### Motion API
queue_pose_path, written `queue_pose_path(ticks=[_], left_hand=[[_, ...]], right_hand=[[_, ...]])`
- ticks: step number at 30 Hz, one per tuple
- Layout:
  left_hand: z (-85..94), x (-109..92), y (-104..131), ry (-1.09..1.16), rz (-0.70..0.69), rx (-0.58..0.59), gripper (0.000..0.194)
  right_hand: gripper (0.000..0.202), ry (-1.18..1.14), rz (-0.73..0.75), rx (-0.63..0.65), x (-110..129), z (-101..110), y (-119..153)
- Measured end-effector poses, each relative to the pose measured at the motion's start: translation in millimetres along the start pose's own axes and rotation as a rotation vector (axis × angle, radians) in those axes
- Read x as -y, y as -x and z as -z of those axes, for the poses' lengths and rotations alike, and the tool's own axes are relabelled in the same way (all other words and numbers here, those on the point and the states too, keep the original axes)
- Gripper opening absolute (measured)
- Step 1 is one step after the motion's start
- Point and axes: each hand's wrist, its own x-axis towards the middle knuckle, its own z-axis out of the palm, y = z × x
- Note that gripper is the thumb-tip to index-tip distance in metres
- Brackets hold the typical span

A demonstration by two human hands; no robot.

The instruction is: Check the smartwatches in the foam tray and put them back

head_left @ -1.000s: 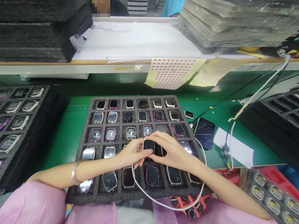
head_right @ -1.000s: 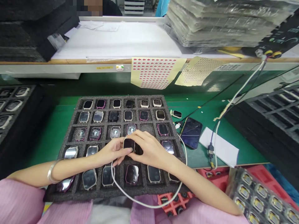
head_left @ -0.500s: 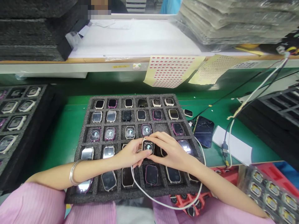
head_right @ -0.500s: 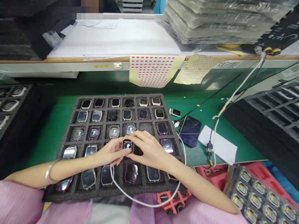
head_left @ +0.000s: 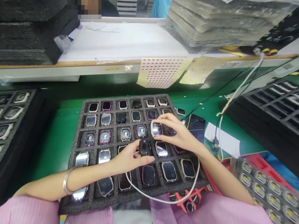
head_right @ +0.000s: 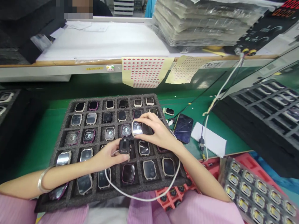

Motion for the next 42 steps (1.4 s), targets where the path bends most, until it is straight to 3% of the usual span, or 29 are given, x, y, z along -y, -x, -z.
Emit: queue_pose_path(ticks=[6, 11, 14, 17, 23, 28, 31, 35, 42], left_hand=[[-2.6, 1.5, -1.4, 0.067, -0.049, -0.002, 0.028], [-7.8, 9.8, 0.9, 0.037, -0.010, -0.024, 0.025], [-10.4, 14.6, 1.4, 0.004, 0.013, -0.066, 0.027], [-10.2, 14.8, 2.3, -0.041, 0.053, -0.055, 0.032], [-7.1, 6.4, 2.6, -0.069, 0.121, 0.025, 0.046], [-3.5, 2.5, -1.1, -0.039, 0.084, 0.069, 0.042], [0.3, 1.8, -3.1, 0.008, 0.058, 0.074, 0.051], [2.6, 1.8, -3.6, 0.075, 0.031, 0.075, 0.054], [3.3, -0.1, -3.0, 0.136, 0.009, 0.057, 0.037]], right_hand=[[0.046, 0.296, -0.072, 0.140, -16.6, 19.1, 15.0], [0.029, 0.456, -0.153, 0.312, -17.4, 49.9, 24.6], [0.038, 0.477, -0.167, 0.360, -19.5, 54.2, 28.7], [0.046, 0.506, -0.199, 0.333, -19.2, 47.1, 31.7], [0.038, 0.541, -0.255, 0.117, -5.4, 37.5, 34.9], [0.042, 0.269, -0.115, -0.102, 29.3, 21.0, 36.8], [0.040, 0.145, 0.004, 0.014, 47.0, -2.4, 32.9], [0.036, 0.182, 0.090, 0.082, 50.8, -27.9, 22.4], [0.033, 0.278, 0.132, 0.073, 46.7, -33.3, 13.5]])
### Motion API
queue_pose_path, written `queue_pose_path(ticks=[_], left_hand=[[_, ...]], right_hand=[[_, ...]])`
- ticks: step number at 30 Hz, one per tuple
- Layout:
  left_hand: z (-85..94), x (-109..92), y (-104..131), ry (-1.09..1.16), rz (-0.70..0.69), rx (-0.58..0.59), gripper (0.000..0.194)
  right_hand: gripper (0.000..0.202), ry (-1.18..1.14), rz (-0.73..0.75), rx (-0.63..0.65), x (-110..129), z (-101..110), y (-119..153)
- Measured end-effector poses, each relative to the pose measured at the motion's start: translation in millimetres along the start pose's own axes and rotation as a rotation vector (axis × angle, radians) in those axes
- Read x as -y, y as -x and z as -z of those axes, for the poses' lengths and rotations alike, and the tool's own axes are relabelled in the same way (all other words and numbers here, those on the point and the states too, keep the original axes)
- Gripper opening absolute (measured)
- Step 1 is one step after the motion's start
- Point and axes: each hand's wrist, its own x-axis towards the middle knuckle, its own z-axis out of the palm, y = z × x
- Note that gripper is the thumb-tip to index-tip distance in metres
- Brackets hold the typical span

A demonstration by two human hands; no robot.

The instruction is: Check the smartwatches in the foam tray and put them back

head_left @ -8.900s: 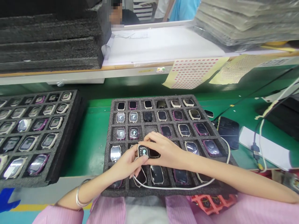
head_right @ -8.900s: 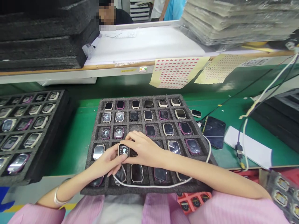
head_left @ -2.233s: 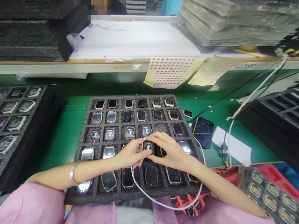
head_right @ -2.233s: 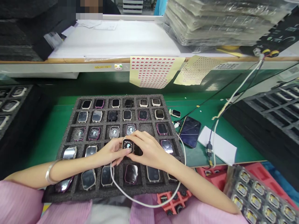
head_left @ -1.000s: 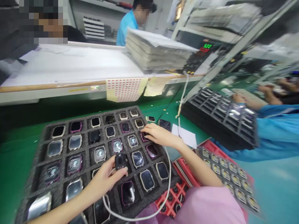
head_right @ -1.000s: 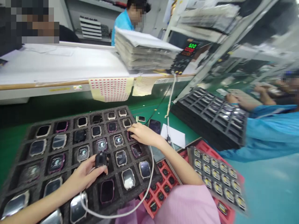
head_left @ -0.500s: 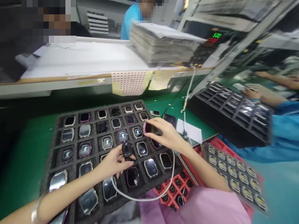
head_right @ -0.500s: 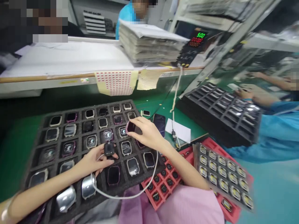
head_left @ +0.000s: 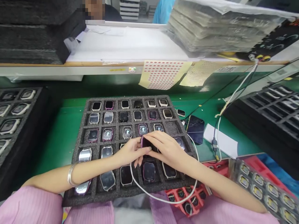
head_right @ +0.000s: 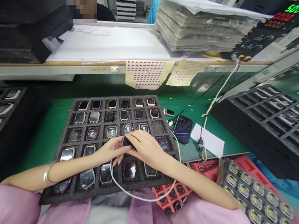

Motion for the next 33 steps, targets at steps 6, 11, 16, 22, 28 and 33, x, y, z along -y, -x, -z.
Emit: queue_pose_path(ticks=[6, 11, 16, 22, 28, 33], left_hand=[[1.9, -1.2, 0.5, 0.024, 0.019, -0.038, 0.036], [3.7, -0.2, 1.4, -0.012, 0.030, -0.047, 0.042], [4.5, -3.6, 2.4, -0.010, -0.002, -0.040, 0.040], [2.8, -6.0, 2.3, -0.060, -0.025, -0.050, 0.040], [4.1, 1.5, 0.9, -0.126, -0.063, -0.049, 0.034], [4.0, 2.9, 0.6, -0.168, -0.039, -0.059, 0.034]], right_hand=[[0.035, -0.061, 0.043, 0.005, -5.0, -3.6, -1.5], [0.035, -0.095, 0.035, 0.032, -7.8, -3.4, -1.0], [0.033, -0.025, 0.050, -0.013, -1.8, -5.2, -2.1], [0.032, -0.049, 0.063, -0.083, -0.9, -8.7, 1.3], [0.034, -0.027, 0.077, -0.161, -1.4, -13.5, 7.3], [0.036, -0.063, 0.060, -0.134, -0.6, -11.9, 8.0]])
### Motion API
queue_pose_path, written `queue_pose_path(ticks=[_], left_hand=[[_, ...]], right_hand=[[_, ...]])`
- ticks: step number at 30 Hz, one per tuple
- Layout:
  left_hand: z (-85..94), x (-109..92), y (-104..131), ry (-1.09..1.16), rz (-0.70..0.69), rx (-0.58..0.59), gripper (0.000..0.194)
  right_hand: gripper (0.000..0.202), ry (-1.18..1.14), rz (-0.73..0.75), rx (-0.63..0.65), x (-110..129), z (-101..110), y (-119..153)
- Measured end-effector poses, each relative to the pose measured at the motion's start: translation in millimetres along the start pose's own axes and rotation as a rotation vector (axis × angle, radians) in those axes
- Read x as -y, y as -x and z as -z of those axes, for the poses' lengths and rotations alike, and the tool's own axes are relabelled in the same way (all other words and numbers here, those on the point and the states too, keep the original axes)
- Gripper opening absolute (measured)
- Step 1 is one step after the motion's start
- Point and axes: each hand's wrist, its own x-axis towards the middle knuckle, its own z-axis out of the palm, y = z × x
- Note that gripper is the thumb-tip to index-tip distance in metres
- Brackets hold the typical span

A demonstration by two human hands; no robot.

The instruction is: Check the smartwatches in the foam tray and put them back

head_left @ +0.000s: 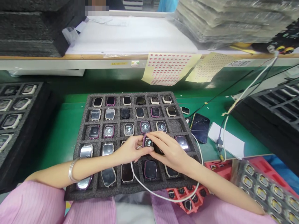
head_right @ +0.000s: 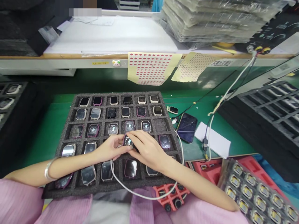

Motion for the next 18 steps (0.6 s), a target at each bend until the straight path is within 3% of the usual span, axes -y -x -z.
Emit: queue_pose_path(ticks=[12, 16, 18], left_hand=[[-0.3, -0.8, 2.4, 0.042, 0.014, 0.022, 0.032], [-3.4, 0.4, 2.2, 0.030, -0.037, 0.052, 0.046], [-4.0, 0.4, 2.8, 0.026, 0.009, 0.090, 0.051]], right_hand=[[0.041, -0.122, -0.085, 0.004, -1.5, -2.8, 0.8], [0.034, -0.164, -0.082, 0.098, -6.2, 19.9, -2.3], [0.024, -0.206, -0.116, 0.071, -18.2, 37.0, -2.0]])
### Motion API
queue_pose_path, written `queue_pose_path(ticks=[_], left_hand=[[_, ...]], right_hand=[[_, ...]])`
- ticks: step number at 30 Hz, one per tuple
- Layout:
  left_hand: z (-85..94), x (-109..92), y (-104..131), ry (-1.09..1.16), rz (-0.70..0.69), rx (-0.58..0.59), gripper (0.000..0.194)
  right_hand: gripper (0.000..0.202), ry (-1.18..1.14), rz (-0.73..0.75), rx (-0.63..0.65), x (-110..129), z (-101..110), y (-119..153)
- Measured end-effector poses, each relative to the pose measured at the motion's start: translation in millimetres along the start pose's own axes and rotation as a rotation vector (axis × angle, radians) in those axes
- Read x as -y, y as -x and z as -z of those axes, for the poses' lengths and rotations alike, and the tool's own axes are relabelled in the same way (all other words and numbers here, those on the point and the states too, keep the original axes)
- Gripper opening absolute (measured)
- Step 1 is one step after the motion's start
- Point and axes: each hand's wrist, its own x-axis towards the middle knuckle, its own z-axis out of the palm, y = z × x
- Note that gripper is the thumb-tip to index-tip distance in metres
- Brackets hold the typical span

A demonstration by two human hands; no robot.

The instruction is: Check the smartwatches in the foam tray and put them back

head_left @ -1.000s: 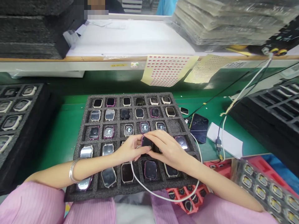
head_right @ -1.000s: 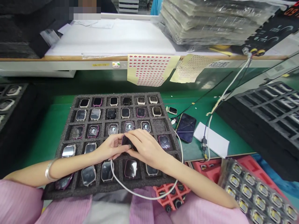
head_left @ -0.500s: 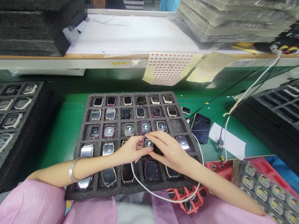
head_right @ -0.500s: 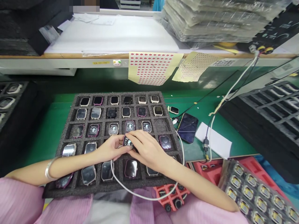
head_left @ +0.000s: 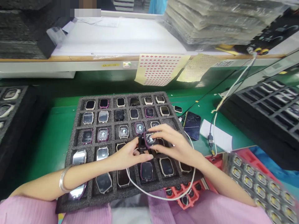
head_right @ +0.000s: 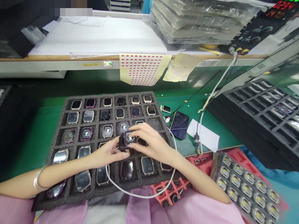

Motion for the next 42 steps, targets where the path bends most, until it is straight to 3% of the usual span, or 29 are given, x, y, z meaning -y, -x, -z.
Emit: queue_pose_path(ticks=[2, 5, 9, 14, 19, 24, 29, 32, 35, 39, 42], left_hand=[[-0.2, 0.1, 0.8, 0.002, 0.032, 0.025, 0.046], [-0.7, 0.1, 1.9, 0.005, 0.057, 0.042, 0.040], [-1.9, 0.0, 2.5, -0.004, 0.083, 0.042, 0.040], [-2.4, 3.0, 2.7, -0.030, 0.089, 0.037, 0.040], [-2.4, 3.7, 3.6, -0.020, 0.082, 0.039, 0.037], [-0.3, 3.4, 3.8, -0.012, 0.083, 0.051, 0.036], [1.5, 4.6, 3.8, -0.023, 0.046, 0.062, 0.034], [1.8, 3.5, 3.5, -0.006, 0.058, 0.064, 0.036], [2.0, 2.2, 3.0, 0.017, 0.057, 0.088, 0.037], [2.0, 2.4, 3.0, 0.037, 0.055, 0.088, 0.037], [2.1, 3.4, 3.5, 0.038, 0.052, 0.101, 0.038]], right_hand=[[0.021, 0.029, -0.065, -0.078, -17.4, 18.3, 3.3], [0.038, 0.137, -0.177, -0.135, -53.0, 34.5, 14.2], [0.038, 0.177, -0.225, 0.023, -78.3, 39.2, 31.1], [0.037, 0.395, -0.207, 0.091, -46.3, 54.5, 43.6], [0.035, 0.373, -0.259, 0.346, -17.2, 53.0, 51.3], [0.033, 0.297, -0.306, 0.252, -23.8, 39.7, 59.0], [0.033, 0.211, -0.296, 0.252, -29.0, 46.2, 54.3], [0.018, 0.121, -0.301, 0.132, -21.0, 44.0, 48.2], [0.021, 0.245, -0.298, 0.040, -12.1, 33.5, 45.3], [0.035, 0.405, -0.300, 0.147, -5.6, 21.1, 45.4], [0.044, 0.452, -0.386, 0.172, 0.4, 13.2, 45.0]])
